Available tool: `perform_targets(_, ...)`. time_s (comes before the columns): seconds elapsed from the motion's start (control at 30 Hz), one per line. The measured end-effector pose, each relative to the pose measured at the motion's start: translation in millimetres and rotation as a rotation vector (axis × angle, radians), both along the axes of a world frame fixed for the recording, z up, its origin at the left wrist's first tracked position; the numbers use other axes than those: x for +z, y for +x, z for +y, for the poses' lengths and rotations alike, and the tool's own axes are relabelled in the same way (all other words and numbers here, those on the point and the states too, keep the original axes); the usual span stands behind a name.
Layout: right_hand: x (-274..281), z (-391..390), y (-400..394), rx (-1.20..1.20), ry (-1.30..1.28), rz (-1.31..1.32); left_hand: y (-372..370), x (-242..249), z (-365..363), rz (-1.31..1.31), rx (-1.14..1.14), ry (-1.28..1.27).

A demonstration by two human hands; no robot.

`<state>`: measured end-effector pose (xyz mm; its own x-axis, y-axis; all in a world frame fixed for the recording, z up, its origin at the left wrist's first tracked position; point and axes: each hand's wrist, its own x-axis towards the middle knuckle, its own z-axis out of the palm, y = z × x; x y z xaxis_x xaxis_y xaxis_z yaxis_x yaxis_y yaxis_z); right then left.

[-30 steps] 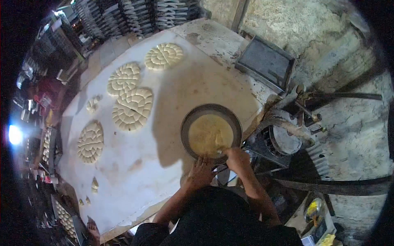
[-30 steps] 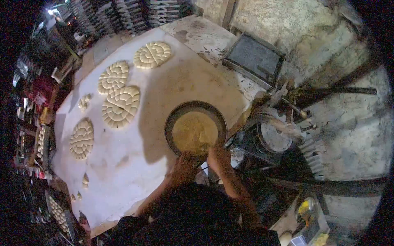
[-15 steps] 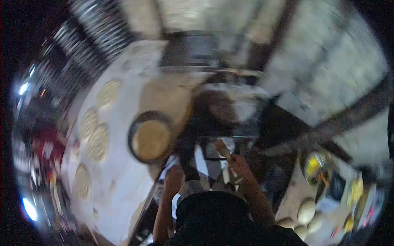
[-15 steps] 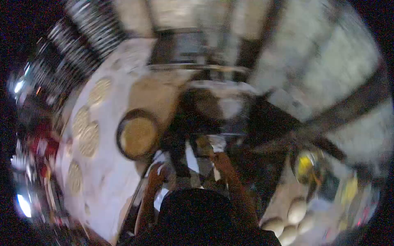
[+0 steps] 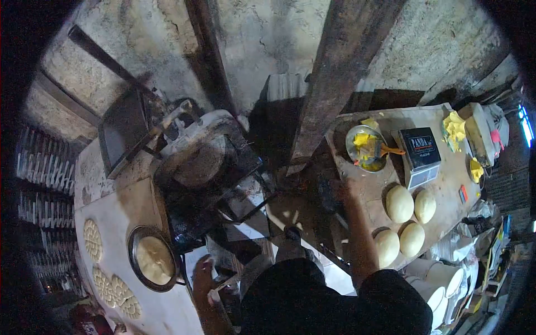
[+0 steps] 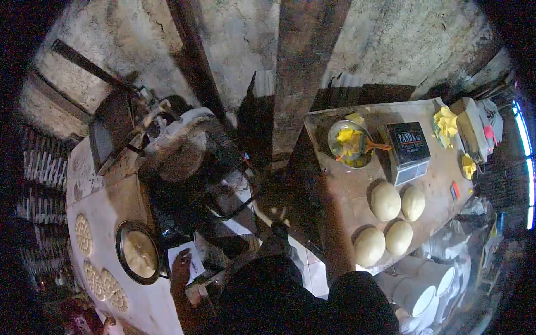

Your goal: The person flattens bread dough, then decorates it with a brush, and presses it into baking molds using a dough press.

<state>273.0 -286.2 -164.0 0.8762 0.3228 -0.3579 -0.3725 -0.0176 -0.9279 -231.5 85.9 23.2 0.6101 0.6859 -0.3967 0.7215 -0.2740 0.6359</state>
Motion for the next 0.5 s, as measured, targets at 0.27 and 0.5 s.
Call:
perform_targets(0.27,42,232,-226,0.753,-0.154,0.553,-175,-22,50,-0.290,0.362,0.225)
perform_targets(0.5,-4,408,-422,1.055,0.155,0.465,-271,-61,31,-0.217,0.653,0.107)
